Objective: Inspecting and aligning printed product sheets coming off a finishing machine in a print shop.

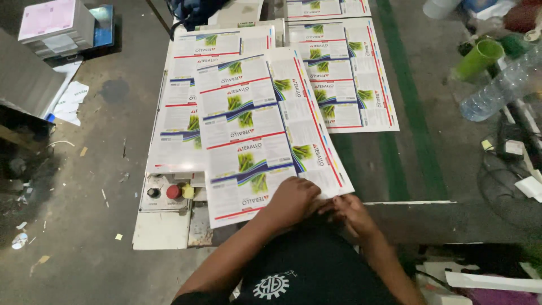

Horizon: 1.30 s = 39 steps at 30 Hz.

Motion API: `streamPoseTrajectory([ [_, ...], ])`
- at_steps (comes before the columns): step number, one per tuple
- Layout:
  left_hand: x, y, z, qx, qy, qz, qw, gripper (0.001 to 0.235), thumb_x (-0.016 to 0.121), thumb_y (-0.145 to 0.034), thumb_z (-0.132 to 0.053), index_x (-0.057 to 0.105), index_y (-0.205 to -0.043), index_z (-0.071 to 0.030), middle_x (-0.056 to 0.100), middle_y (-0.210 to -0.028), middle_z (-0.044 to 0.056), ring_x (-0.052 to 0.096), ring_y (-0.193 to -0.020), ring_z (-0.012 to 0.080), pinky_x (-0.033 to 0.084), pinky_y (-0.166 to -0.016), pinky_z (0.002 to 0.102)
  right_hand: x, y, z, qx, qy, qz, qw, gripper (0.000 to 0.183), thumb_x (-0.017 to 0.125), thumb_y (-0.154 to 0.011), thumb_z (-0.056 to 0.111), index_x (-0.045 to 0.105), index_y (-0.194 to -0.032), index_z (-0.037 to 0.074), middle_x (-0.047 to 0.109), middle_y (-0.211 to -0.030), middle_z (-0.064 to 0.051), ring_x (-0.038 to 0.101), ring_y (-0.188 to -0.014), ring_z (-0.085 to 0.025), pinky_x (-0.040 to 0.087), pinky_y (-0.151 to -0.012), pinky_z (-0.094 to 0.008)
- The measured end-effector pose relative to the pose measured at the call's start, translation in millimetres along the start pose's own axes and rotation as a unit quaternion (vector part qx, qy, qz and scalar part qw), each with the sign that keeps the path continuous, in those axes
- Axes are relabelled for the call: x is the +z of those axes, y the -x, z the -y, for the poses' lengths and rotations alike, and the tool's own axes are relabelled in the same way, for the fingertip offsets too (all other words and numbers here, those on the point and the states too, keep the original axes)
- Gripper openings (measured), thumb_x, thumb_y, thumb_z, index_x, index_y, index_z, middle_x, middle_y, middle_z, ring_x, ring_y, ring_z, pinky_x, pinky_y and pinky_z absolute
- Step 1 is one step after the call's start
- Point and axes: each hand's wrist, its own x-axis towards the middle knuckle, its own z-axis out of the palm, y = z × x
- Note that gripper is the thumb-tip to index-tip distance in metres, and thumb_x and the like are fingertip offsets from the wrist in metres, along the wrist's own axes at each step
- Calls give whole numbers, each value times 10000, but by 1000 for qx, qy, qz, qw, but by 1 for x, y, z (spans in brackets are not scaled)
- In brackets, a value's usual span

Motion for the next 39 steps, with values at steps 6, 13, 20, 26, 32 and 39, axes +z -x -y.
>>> streamPoseTrajectory([
  [6,-6,-1,8,-23,13,22,999,257,718,-899,-300,686,-836,-54,712,-832,134,690,-835,347,524,-764,479,1,0,1,-2,-47,-163,986,298,636,-957,179,634,-1221,41,750,-936,-99,705,-707,-221,531,-574,-344],
  [13,-42,18,70,-96,-48,-70,992,166,727,-900,-224,736,-904,-58,768,-978,131,710,-922,340,543,-810,462,-42,23,-6,-79,-48,-300,950,234,645,-1001,182,631,-1179,31,722,-910,-100,669,-691,-185,540,-590,-345],
  [20,-70,38,104,-180,-169,-82,965,541,816,-757,-314,725,-1173,20,661,-1308,194,576,-1255,373,445,-1008,489,-91,53,-7,-157,-31,-368,916,258,641,-1034,178,621,-1271,79,704,-949,-63,650,-704,-160,513,-596,-324],
  [26,-78,44,114,-228,-167,30,959,553,844,-738,-392,732,-1117,-6,607,-1396,159,510,-1353,334,407,-1050,491,-141,85,-10,-140,7,-407,903,272,634,-1056,168,605,-1310,75,711,-1008,-74,670,-731,-174,516,-598,-325],
  [32,-89,43,115,-187,-137,24,972,267,754,-837,-286,751,-979,-60,730,-1164,119,657,-1104,323,484,-937,473,-161,96,-17,-86,31,-443,892,254,617,-1057,171,599,-1283,58,713,-1016,-94,689,-740,-197,528,-586,-334],
  [39,-102,37,97,-224,-124,-69,964,157,664,-949,-193,749,-913,-66,739,-847,148,677,-762,381,523,-702,487,-145,66,-14,-82,64,-415,904,271,593,-1062,161,601,-1296,25,717,-977,-100,688,-726,-201,524,-574,-342],
])
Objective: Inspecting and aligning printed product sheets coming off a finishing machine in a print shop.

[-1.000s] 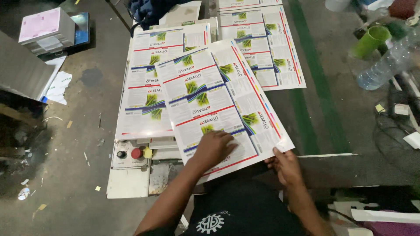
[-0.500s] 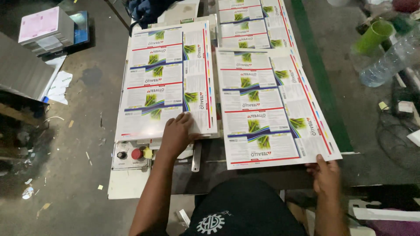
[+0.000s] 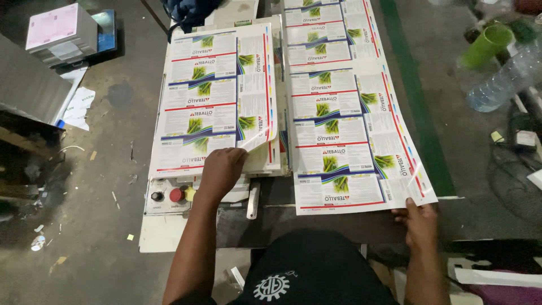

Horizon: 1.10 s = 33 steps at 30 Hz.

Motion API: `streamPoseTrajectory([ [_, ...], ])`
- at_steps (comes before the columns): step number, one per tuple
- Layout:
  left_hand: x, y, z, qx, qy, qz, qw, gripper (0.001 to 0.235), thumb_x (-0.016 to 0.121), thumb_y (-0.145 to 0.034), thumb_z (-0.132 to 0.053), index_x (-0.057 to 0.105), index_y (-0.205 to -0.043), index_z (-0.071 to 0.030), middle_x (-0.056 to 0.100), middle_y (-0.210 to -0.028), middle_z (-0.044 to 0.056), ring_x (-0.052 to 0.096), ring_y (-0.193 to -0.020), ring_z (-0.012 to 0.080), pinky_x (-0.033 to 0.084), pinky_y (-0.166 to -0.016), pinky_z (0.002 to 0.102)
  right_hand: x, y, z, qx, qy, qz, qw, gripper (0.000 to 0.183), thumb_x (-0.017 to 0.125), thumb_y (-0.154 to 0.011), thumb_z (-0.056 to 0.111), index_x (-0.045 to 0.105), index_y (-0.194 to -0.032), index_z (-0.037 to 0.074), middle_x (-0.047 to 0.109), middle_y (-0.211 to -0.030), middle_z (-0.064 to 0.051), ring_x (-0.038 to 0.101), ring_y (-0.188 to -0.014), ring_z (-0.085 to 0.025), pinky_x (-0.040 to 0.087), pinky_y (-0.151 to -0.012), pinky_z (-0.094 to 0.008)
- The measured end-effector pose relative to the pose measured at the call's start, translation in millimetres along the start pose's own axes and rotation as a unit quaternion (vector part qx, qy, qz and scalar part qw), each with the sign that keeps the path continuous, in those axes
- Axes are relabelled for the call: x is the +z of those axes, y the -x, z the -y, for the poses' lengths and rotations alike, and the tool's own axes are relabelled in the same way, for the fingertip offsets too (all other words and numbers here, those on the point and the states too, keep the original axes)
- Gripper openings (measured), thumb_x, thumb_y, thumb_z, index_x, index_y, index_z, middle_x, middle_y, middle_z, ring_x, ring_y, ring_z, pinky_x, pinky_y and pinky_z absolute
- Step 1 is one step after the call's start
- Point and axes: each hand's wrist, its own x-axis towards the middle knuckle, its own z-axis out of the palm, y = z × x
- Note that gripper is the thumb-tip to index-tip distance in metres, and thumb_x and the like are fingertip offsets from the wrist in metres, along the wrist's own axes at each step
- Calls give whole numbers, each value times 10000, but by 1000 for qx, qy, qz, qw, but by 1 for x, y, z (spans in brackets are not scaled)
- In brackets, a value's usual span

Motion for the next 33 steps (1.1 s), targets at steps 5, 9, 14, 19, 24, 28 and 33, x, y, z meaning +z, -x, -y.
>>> streamPoseTrajectory([
  [5,-3,2,-6,2,-4,-62,998,158,690,-946,-191,738,-865,-64,739,-824,122,678,-766,356,512,-707,479,23,-17,24,-20,23,11,999,271,590,-1072,168,604,-1299,22,713,-955,-104,672,-710,-192,516,-572,-336],
  [9,-8,2,-16,31,-6,-98,995,112,704,-920,-161,743,-862,-74,734,-824,109,676,-765,332,511,-708,461,43,-45,36,-10,2,32,999,318,591,-1050,192,567,-1335,53,719,-974,-76,685,-711,-180,517,-555,-307],
  [14,-23,11,-38,49,9,-123,991,125,725,-921,-154,726,-836,-63,723,-800,103,676,-773,326,509,-714,457,53,-53,44,14,-5,44,999,345,564,-1093,238,550,-1362,22,724,-1030,-120,702,-751,-184,516,-557,-305],
  [19,-18,22,-55,52,43,-122,990,111,736,-896,-149,714,-833,-61,714,-791,111,679,-771,324,516,-714,448,54,-25,49,49,-4,44,998,488,559,-1049,210,439,-1511,110,728,-1099,-165,695,-781,-195,527,-599,-315],
  [24,19,24,-84,133,93,-31,986,201,745,-911,-204,681,-780,-65,704,-774,120,675,-758,339,518,-729,456,69,11,34,43,29,151,987,501,555,-1040,221,528,-1500,25,752,-1103,-146,703,-826,-202,541,-666,-330],
  [28,51,22,-118,170,130,13,977,185,724,-914,-241,708,-812,-88,703,-777,120,678,-771,337,516,-740,463,114,56,55,49,66,233,969,496,580,-1000,234,561,-1452,30,773,-1073,-136,723,-808,-206,555,-662,-324],
  [33,71,27,-147,248,198,51,947,256,720,-916,-309,726,-945,-55,739,-922,130,708,-872,321,531,-816,440,127,70,29,78,-95,355,927,423,592,-1006,251,599,-1304,-49,756,-1108,-121,752,-953,-175,603,-826,-316],
])
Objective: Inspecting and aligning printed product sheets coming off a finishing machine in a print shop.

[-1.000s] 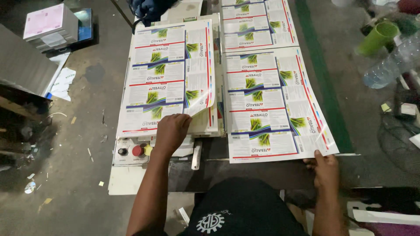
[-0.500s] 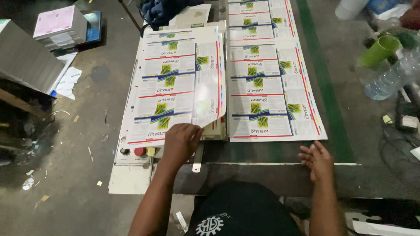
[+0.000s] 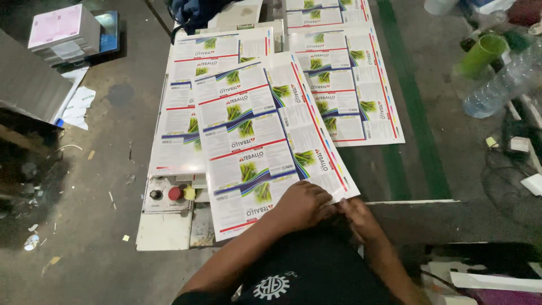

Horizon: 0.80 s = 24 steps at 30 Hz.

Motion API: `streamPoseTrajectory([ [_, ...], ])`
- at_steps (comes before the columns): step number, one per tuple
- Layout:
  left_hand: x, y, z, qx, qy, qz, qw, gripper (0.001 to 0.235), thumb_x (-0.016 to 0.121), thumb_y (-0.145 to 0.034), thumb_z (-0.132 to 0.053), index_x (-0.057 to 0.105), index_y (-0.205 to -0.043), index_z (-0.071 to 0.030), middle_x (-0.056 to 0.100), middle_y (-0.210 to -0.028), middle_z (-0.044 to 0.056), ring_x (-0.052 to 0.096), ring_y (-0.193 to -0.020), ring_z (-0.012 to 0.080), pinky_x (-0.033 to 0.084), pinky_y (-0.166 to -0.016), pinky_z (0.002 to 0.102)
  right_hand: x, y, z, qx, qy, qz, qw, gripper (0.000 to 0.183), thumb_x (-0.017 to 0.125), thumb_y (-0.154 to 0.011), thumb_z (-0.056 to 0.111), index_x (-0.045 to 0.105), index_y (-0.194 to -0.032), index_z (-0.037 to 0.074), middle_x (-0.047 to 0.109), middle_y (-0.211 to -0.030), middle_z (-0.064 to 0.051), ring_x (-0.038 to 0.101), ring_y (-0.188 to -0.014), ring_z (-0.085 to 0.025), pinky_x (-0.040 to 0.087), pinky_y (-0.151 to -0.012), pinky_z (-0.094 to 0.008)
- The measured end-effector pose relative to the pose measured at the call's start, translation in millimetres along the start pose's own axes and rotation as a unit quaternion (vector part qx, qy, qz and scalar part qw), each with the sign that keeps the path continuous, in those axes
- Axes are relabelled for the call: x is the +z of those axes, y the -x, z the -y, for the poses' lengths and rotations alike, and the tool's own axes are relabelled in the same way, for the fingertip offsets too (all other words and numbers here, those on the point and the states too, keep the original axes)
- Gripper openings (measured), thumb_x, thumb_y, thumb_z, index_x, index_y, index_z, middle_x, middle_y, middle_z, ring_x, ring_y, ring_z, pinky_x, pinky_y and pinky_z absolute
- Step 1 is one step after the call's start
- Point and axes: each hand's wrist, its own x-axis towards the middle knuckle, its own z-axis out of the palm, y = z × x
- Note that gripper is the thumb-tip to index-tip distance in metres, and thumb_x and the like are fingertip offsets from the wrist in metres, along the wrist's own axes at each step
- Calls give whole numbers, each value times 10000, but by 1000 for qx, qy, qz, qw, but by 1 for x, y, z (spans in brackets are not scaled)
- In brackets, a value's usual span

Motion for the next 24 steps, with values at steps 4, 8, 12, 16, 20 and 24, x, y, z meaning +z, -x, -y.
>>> streamPoseTrajectory([
  [4,-8,4,8,-17,-13,40,999,227,709,-915,-267,732,-991,-55,757,-977,126,720,-918,322,534,-841,434,-11,-5,-6,25,22,7,999,344,650,-1072,200,663,-1160,-133,760,-956,-218,733,-779,-247,590,-717,-361],
  [8,-29,10,32,-83,-51,8,995,236,740,-898,-250,743,-1018,-47,759,-1010,141,711,-958,341,544,-858,445,-3,6,26,-19,46,-154,987,249,609,-986,194,644,-1172,33,744,-894,-113,718,-707,-222,546,-593,-352],
  [12,-46,25,63,-149,-112,-48,981,191,734,-901,-218,759,-1005,-60,770,-1061,118,717,-962,327,549,-862,445,-21,19,35,-98,38,-211,972,250,596,-1029,197,647,-1205,28,735,-890,-103,701,-727,-189,556,-617,-332],
  [16,-63,41,86,-176,-121,-82,973,182,709,-907,-186,770,-1025,-62,772,-1122,105,705,-1087,324,543,-950,433,-58,22,30,-127,3,-246,961,240,611,-1055,189,635,-1245,43,717,-908,-90,668,-707,-170,534,-601,-324],
  [20,-78,48,95,-200,-202,-77,956,495,802,-792,-305,717,-1163,11,668,-1298,195,573,-1267,373,438,-1028,496,-84,27,29,-152,19,-300,942,242,606,-1076,192,630,-1264,41,710,-937,-73,669,-713,-170,525,-605,-312],
  [24,-78,60,115,-227,-270,23,936,554,822,-744,-308,697,-1201,-22,620,-1385,180,521,-1343,361,398,-1056,525,-117,33,23,-162,39,-320,932,233,599,-1074,180,626,-1258,39,718,-974,-76,673,-717,-194,520,-605,-318],
])
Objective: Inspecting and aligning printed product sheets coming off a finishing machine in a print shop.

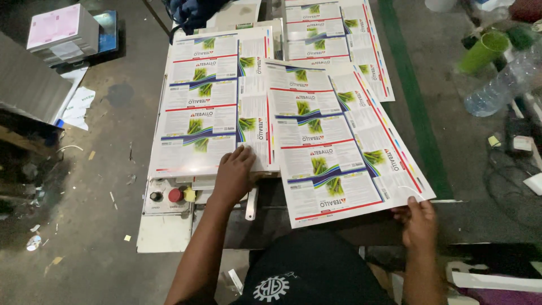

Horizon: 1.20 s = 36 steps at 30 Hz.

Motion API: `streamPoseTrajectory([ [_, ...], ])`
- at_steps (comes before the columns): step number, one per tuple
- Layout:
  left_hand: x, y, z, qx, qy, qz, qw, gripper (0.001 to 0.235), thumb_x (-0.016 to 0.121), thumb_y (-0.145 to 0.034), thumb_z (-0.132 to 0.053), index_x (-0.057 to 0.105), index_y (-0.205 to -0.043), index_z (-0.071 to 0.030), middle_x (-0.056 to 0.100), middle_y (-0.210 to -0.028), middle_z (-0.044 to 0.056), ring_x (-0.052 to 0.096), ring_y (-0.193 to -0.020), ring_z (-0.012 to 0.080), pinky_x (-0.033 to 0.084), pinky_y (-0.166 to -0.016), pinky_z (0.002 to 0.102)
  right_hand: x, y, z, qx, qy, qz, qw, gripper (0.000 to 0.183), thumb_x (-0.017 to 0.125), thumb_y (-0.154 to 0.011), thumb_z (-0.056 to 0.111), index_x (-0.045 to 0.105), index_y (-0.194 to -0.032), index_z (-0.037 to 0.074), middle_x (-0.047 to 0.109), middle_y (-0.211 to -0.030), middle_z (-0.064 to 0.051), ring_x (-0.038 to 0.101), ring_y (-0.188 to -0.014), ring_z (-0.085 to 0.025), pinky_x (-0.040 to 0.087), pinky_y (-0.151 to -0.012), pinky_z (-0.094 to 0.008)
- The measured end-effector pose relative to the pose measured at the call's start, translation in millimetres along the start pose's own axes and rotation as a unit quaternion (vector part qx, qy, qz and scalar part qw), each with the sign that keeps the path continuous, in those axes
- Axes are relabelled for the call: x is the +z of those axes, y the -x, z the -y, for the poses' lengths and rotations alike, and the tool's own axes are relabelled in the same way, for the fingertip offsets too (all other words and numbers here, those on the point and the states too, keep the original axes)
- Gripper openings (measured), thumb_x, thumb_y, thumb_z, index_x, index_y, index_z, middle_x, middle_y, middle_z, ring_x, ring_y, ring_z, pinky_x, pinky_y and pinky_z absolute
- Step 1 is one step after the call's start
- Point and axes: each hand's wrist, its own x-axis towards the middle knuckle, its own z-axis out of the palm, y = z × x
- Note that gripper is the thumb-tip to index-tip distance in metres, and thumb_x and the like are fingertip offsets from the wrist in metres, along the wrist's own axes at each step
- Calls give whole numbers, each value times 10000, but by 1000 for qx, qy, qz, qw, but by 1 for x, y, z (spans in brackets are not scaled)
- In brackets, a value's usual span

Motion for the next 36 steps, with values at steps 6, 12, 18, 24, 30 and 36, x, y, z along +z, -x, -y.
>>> streamPoseTrajectory([
  [6,-9,-2,1,-4,35,8,999,330,773,-824,-297,720,-1053,-65,648,-1382,137,580,-1305,306,458,-1013,490,-12,9,21,16,53,-37,998,260,589,-1088,175,628,-1298,27,713,-1004,-89,680,-765,-188,530,-650,-335],
  [12,-21,-8,6,1,80,36,996,141,665,-962,-214,728,-922,-94,765,-972,93,711,-939,324,514,-900,465,-43,4,10,31,94,-54,994,283,572,-1089,170,607,-1338,42,709,-1019,-93,669,-752,-192,520,-632,-344],
  [18,-30,-10,0,-44,59,-75,994,155,685,-960,-200,743,-899,-71,741,-829,121,685,-785,351,517,-733,473,-54,3,-4,28,90,-35,995,273,576,-1101,171,606,-1325,19,719,-1019,-116,678,-749,-201,513,-618,-327],
  [24,-72,-2,-25,12,79,-224,971,75,744,-927,-129,722,-903,-62,738,-868,98,690,-815,312,532,-756,435,-47,1,-4,41,104,-27,993,267,588,-1067,156,626,-1294,20,719,-1015,-120,692,-753,-210,526,-615,-336],
  [30,-78,8,-39,17,92,-207,974,75,740,-907,-112,709,-882,-48,729,-835,102,685,-790,320,517,-734,447,-24,-19,-15,32,74,-10,997,242,609,-1071,156,590,-1254,-1,714,-1006,-113,701,-743,-219,534,-614,-333],
  [36,-60,14,-44,-7,116,-166,979,81,731,-915,-137,718,-892,-61,726,-835,108,684,-785,320,516,-720,447,46,-45,22,43,97,-33,994,255,598,-1058,173,606,-1250,6,706,-984,-123,700,-724,-204,528,-567,-342],
])
